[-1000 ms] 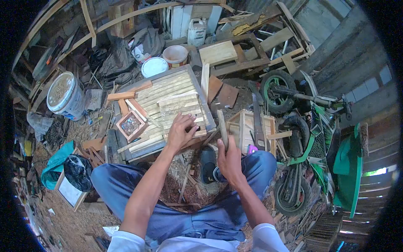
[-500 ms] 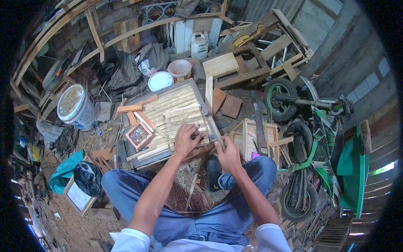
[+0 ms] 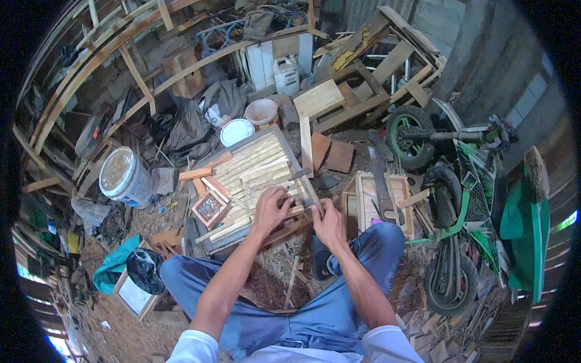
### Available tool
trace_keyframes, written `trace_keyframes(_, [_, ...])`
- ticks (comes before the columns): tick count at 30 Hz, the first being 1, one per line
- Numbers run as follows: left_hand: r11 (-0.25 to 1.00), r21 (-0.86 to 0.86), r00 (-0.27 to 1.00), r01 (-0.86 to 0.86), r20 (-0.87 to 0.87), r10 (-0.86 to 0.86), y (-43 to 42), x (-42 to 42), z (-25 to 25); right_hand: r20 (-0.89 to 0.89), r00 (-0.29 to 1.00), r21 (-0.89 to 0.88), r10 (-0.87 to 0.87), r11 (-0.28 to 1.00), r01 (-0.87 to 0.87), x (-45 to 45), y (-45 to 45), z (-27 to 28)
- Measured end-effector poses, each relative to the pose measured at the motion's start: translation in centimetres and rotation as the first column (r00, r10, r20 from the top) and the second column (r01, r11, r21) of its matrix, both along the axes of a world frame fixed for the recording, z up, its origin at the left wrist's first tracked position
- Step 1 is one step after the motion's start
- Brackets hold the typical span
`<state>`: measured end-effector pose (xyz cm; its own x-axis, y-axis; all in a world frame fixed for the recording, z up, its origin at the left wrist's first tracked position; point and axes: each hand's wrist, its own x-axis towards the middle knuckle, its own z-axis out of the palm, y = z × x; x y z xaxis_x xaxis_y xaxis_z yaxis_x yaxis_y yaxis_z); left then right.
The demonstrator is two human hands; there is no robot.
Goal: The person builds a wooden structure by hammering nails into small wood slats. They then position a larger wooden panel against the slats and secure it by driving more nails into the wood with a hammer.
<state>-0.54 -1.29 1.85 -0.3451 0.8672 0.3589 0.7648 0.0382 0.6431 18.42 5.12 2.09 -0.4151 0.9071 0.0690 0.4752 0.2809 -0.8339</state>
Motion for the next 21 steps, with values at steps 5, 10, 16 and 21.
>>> trace_keyframes(5, [0.991,-0.104,0.954,0.087,-0.279,-0.113,-2.7,0.0,0.8,-0.108,0.994,-0.063,-0.026,0.998,0.020,-0.5,0.9,-1.9])
trace_keyframes(10, [0.947,-0.307,0.881,0.096,-0.417,-0.225,-3.5,-0.3,0.3,-0.059,0.998,-0.047,-0.022,0.999,0.019,-1.6,0.4,-0.2])
trace_keyframes(16, [0.913,-0.382,0.859,0.140,-0.413,-0.304,-3.4,-1.8,2.1,0.004,0.999,0.025,0.043,0.999,-0.043,-3.1,0.3,-0.6])
trace_keyframes(21, [0.890,-0.394,0.816,0.231,-0.419,-0.397,-4.9,-3.5,4.4,-0.157,0.986,0.024,0.058,0.998,-0.054,-5.3,-0.5,-1.5])
